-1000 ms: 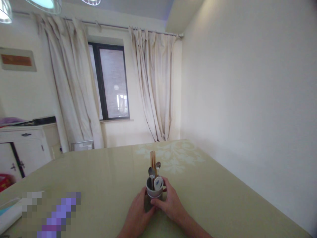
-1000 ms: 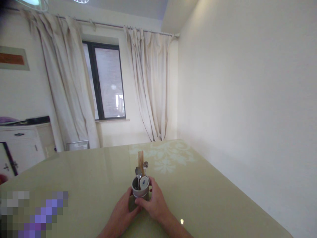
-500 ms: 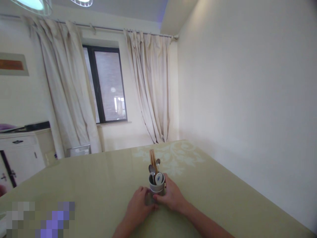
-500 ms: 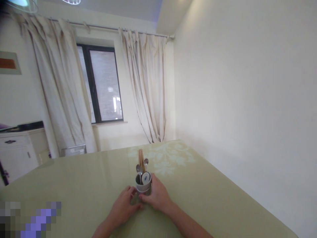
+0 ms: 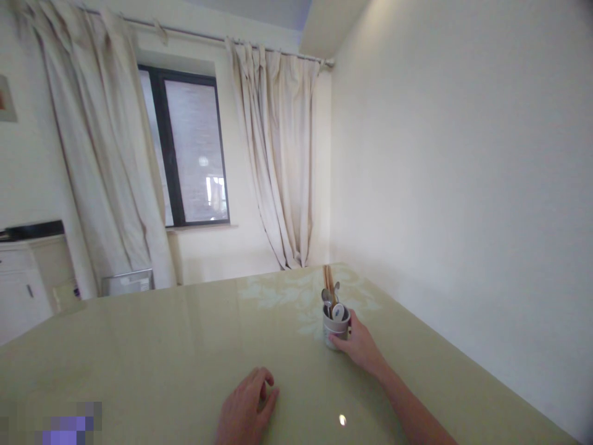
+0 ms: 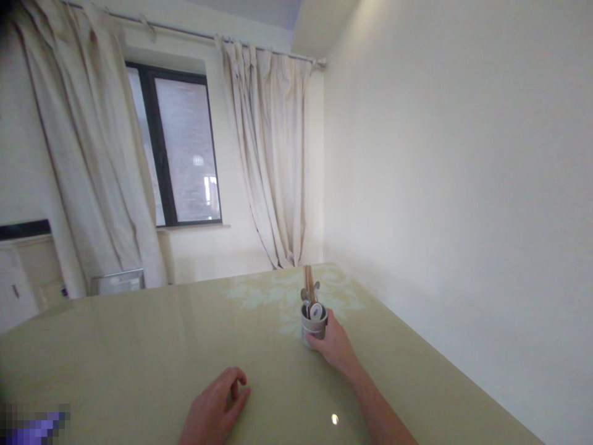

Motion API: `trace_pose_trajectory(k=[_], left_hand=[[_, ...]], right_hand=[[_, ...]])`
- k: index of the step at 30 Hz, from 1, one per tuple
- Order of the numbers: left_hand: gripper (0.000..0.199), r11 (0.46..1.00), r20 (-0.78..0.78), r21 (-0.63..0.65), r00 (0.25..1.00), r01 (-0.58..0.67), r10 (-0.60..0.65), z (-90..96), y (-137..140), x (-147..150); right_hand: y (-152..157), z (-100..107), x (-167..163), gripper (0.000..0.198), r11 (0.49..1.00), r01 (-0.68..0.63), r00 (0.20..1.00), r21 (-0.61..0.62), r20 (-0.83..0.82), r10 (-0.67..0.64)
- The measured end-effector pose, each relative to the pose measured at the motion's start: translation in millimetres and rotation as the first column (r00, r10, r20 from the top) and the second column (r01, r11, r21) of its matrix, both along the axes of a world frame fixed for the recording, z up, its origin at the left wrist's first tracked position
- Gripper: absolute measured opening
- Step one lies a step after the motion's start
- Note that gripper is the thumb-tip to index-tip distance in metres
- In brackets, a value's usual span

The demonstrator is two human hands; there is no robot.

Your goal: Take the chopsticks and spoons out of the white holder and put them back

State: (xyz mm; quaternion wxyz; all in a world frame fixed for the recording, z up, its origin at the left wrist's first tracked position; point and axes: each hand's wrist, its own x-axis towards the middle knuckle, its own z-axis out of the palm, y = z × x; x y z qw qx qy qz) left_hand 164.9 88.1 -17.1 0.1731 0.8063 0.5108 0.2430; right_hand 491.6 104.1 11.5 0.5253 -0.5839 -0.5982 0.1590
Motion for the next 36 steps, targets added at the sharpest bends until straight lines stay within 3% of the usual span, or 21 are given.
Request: trace_pose_trajectory(k=[5,10,12,15,18,21,23,26,31,34,36], left_hand=[[0.033,0.999,-0.006,0.005,0.999,-0.035,0.035,-6.0,-1.4,2.1],[0.054,0.984,0.023,0.157,0.996,-0.087,0.085,-9.4,-3.4,2.8],[0.056,0.984,0.056,0.167,0.997,-0.057,0.049,-8.1,-5.6,2.5],[0.053,0.987,0.096,0.160,0.994,0.035,-0.050,-2.6,-9.4,2.8],[0.045,0.983,0.072,0.148,0.990,0.106,-0.117,1.9,-12.6,4.6],[0.046,0.981,0.012,0.171,0.995,0.096,-0.099,-1.2,-14.0,6.6],[0.047,0.973,0.013,0.205,0.994,0.104,-0.109,-6.6,-13.5,7.0],[0.040,0.964,0.074,0.210,0.980,0.165,-0.184,-12.1,-11.3,5.4],[0.029,0.981,0.144,0.145,0.978,0.128,-0.149,-6.8,-10.4,2.6],[0.030,0.978,0.123,0.158,0.980,0.136,-0.156,-5.2,-11.5,2.8],[0.020,0.974,0.104,0.177,0.981,0.141,-0.161,-6.5,-11.8,2.7]], right_hand=[[3.1,-6.8,16.8,0.056,0.999,0.033,0.999,-0.022,-0.017,-0.034],[-0.9,-2.2,18.9,0.097,0.993,0.115,0.993,-0.018,-0.018,-0.115],[-5.8,3.5,12.9,0.099,0.966,0.238,0.971,0.105,0.000,-0.239],[-18.4,10.3,-11.9,0.071,0.880,0.306,0.936,0.364,0.055,-0.348],[-35.4,9.4,-54.4,0.030,0.906,0.075,0.974,0.416,0.163,-0.156],[-49.6,2.2,-97.8,0.030,0.903,-0.311,0.911,0.296,0.363,0.195],[-53.9,-3.4,-116.9,0.031,0.868,-0.446,0.830,0.218,0.463,0.311],[-52.1,-10.7,-125.4,0.035,0.855,-0.487,0.787,0.176,0.514,0.342],[-46.4,-15.4,-117.5,0.034,0.883,-0.444,0.835,0.154,0.428,0.345],[-51.5,-12.3,-121.0,0.027,0.847,-0.506,0.829,0.162,0.361,0.426],[-57.0,-8.5,-126.0,0.022,0.825,-0.541,0.815,0.162,0.341,0.468]])
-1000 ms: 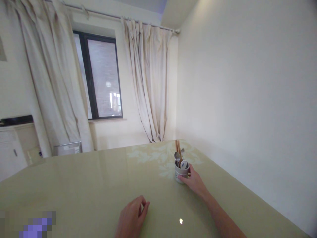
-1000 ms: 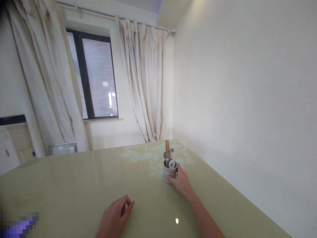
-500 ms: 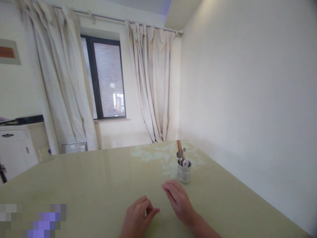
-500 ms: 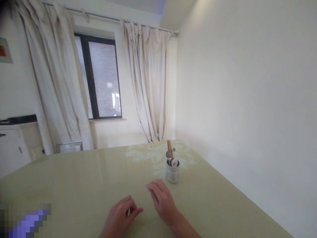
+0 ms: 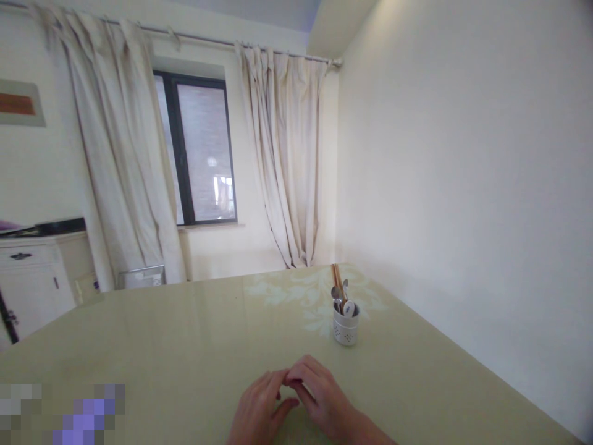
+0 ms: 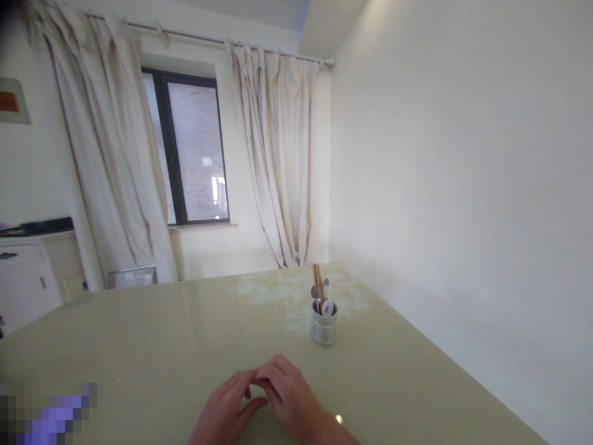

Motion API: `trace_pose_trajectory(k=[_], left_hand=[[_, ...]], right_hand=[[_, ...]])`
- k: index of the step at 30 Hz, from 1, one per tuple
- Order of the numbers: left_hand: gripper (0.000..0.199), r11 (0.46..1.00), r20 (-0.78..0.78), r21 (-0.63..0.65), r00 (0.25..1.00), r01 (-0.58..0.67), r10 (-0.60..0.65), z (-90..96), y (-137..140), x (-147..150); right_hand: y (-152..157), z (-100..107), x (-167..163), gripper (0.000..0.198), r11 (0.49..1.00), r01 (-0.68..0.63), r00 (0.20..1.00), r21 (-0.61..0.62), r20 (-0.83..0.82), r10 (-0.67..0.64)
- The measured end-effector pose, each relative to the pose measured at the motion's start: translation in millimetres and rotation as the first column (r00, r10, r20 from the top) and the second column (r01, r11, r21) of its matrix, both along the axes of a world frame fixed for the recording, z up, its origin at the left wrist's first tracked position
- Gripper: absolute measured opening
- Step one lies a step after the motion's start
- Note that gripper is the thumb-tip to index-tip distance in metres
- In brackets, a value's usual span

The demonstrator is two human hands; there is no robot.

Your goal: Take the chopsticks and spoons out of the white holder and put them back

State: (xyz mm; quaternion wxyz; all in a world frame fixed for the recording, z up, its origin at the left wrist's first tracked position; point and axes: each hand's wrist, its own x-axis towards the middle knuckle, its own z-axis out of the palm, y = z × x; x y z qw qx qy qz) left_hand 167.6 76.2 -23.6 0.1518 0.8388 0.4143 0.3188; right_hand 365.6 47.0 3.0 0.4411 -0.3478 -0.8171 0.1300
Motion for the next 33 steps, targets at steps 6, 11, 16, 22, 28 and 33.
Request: trace_pose_trajectory(k=[6,11,16,22,28,33], left_hand=[[0.035,0.998,0.019,0.038,0.999,0.040,-0.041,-3.7,0.4,-2.6],[0.043,0.993,-0.013,0.084,0.997,0.079,-0.078,-1.3,1.2,-3.7],[0.042,0.988,-0.039,0.147,0.998,0.057,-0.052,5.9,0.2,-7.1],[0.046,0.988,0.064,0.154,0.998,0.016,-0.027,2.4,5.0,-12.6],[0.051,0.989,0.054,0.149,0.998,-0.020,0.012,4.0,5.1,-9.6],[0.050,0.990,0.097,0.130,0.994,-0.054,0.041,6.3,3.4,-8.8]], right_hand=[[-8.9,8.8,-4.9,0.019,0.998,-0.058,0.998,-0.030,0.000,0.058],[-7.8,6.6,-3.6,0.020,0.999,-0.041,0.999,-0.026,0.005,0.041],[-3.9,8.4,3.3,0.022,0.997,0.028,0.995,0.065,0.094,-0.034],[22.0,17.5,56.3,0.026,0.742,0.643,0.754,0.190,-0.328,-0.569],[54.3,0.2,108.0,0.077,0.604,0.796,0.514,-0.048,-0.473,-0.716],[66.8,-17.1,114.4,0.096,0.722,0.624,0.590,-0.298,-0.425,-0.686]])
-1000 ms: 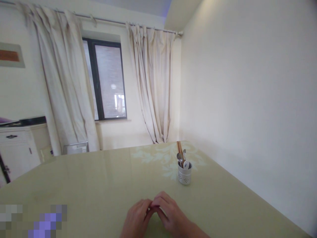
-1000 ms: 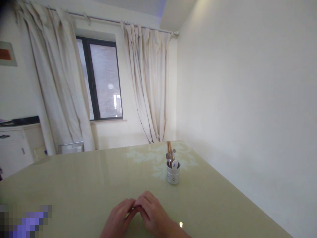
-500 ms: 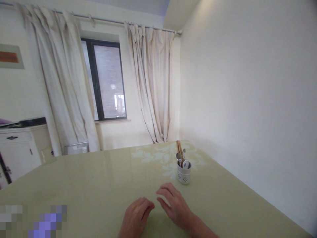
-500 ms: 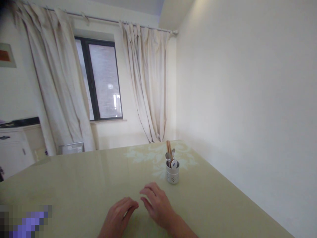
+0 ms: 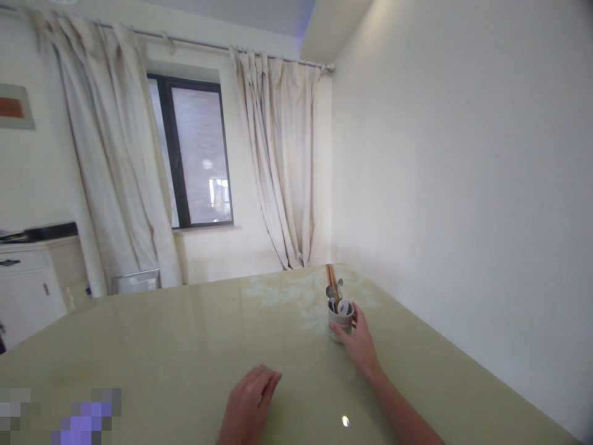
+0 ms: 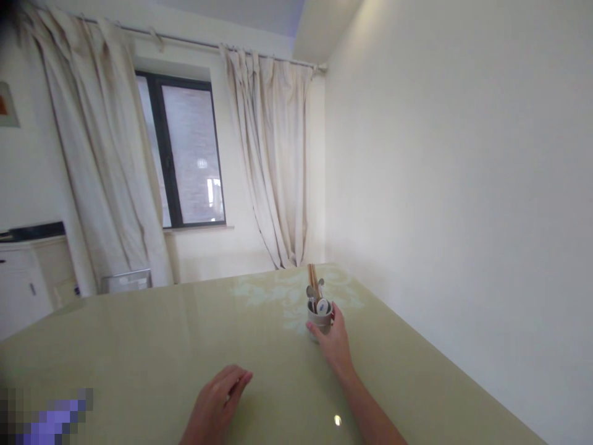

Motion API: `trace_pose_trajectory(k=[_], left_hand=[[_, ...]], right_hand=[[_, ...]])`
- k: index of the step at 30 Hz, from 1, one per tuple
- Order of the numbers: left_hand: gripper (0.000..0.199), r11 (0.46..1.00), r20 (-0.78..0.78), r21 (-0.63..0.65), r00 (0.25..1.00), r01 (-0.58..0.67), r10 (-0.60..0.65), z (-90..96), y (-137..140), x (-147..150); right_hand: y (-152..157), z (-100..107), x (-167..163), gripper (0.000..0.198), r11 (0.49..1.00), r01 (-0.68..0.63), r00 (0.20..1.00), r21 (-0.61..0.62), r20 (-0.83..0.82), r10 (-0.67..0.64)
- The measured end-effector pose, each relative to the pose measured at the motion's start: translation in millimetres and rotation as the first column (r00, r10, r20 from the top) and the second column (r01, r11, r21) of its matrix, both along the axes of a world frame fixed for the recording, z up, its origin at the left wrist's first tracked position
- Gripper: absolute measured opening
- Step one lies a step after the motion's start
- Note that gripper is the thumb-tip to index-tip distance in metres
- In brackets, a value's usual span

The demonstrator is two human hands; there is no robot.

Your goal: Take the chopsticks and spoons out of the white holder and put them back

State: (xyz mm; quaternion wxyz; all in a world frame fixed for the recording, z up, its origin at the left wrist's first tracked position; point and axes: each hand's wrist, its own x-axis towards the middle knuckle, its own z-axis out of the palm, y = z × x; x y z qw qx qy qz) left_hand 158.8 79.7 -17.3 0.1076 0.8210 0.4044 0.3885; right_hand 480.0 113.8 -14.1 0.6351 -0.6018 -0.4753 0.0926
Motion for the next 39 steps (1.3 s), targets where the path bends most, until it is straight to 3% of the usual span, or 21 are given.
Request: trace_pose_trajectory(k=[6,11,15,20,24,28,32,35,37,39], left_hand=[[0.038,0.988,-0.047,-0.147,0.998,-0.048,0.042,2.8,-1.3,-0.4],[0.041,0.959,-0.025,-0.277,0.998,-0.056,0.051,-1.5,3.7,2.0],[0.070,0.951,0.105,-0.309,0.994,-0.008,0.043,-13.6,11.8,1.4],[0.083,0.956,0.236,-0.294,0.970,0.007,0.065,-22.7,18.0,-4.1],[0.112,0.934,0.304,-0.348,0.934,-0.074,0.188,-14.8,24.4,-10.5],[0.118,0.918,0.364,-0.381,0.895,-0.111,0.258,-2.4,27.3,-15.2],[0.094,0.927,0.360,-0.361,0.902,-0.100,0.238,0.4,26.6,-19.0],[0.076,0.933,0.352,-0.344,0.906,-0.107,0.234,-2.3,27.7,-23.5],[0.069,0.935,0.352,-0.343,0.911,-0.087,0.214,-3.4,29.4,-27.3],[0.068,0.938,0.354,-0.343,0.918,-0.048,0.176,-2.8,31.1,-30.7]], right_hand=[[-3.6,9.8,1.0,0.069,0.999,-0.007,0.997,-0.051,0.071,0.011],[-6.4,21.4,-16.7,0.062,0.996,-0.007,0.992,-0.089,0.126,0.018],[-5.9,28.9,-59.7,0.057,0.989,-0.086,0.977,-0.124,0.183,0.108],[-2.4,33.9,-132.9,0.055,0.968,-0.186,0.949,-0.168,0.225,0.222],[-4.8,38.4,-181.0,0.055,0.945,-0.246,0.929,-0.217,0.225,0.294],[-9.3,40.7,-203.6,0.057,0.912,-0.338,0.909,-0.233,0.170,0.381],[-12.7,38.3,-192.5,0.071,0.836,-0.484,0.839,-0.259,0.135,0.528],[-19.9,34.7,-161.0,0.086,0.806,-0.485,0.803,-0.340,0.190,0.564],[-26.8,31.3,-133.1,0.077,0.812,-0.455,0.768,-0.365,0.301,0.566],[-32.4,26.4,-105.1,0.052,0.838,-0.410,0.763,-0.359,0.368,0.531]])
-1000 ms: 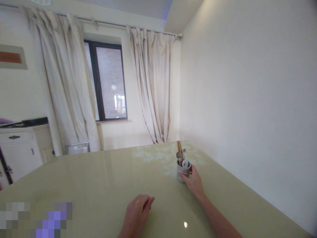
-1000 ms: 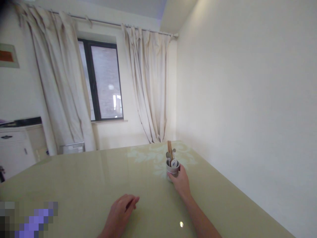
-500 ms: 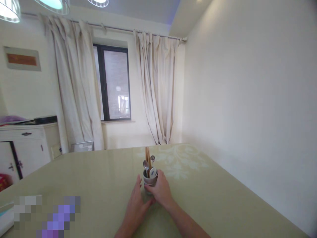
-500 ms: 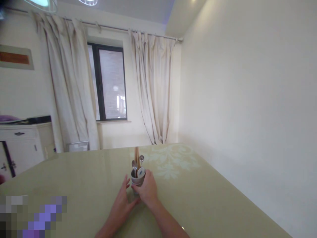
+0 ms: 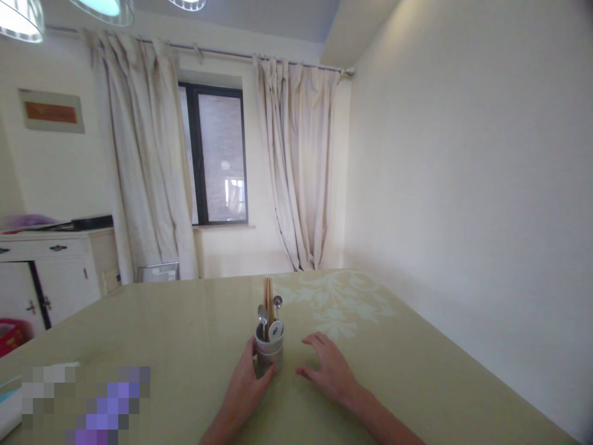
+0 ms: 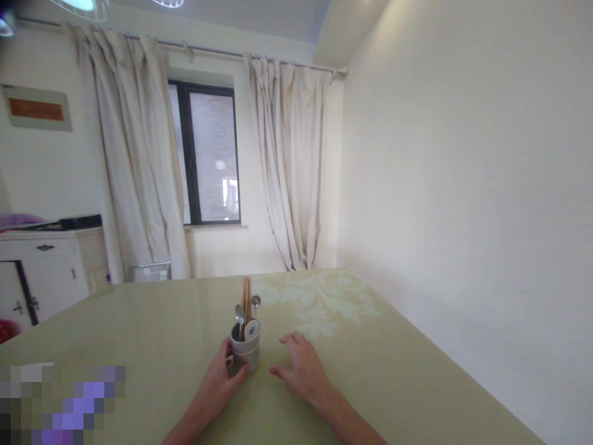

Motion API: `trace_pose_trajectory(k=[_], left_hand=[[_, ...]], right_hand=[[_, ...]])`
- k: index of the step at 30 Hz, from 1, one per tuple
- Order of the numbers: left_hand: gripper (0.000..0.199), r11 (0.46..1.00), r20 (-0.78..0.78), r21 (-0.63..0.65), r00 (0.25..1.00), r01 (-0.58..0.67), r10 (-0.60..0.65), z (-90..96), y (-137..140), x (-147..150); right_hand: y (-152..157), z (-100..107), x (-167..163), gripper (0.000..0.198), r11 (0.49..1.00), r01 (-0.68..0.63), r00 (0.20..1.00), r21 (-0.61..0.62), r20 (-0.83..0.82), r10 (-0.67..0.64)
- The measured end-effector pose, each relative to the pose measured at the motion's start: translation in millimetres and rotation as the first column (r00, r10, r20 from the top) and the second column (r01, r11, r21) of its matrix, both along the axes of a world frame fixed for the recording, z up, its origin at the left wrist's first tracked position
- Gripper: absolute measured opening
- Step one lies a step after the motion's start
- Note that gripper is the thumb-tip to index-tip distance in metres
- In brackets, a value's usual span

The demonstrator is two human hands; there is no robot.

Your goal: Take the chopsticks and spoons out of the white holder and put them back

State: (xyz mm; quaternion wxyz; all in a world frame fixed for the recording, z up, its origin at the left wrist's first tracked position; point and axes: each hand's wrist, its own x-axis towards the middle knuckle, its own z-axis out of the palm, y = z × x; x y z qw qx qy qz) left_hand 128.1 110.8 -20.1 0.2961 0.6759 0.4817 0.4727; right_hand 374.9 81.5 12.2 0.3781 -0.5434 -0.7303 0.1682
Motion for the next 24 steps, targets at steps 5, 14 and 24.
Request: trace_pose_trajectory(k=[5,14,24], left_hand=[[0.067,0.998,-0.031,-0.051,0.999,0.033,-0.034,7.6,1.7,-2.6],[0.063,0.999,-0.083,-0.037,0.996,0.027,-0.030,7.9,-9.0,-0.8],[0.060,0.997,-0.120,-0.010,0.990,0.079,-0.080,8.8,-20.7,12.1]], right_hand=[[0.9,-11.5,42.7,0.013,0.993,0.091,0.990,0.072,-0.119,-0.082],[-3.1,-16.4,22.2,0.044,0.996,-0.004,1.000,0.086,-0.002,0.005],[-2.3,-21.7,22.5,0.052,0.997,0.049,0.998,0.053,-0.040,-0.047]])
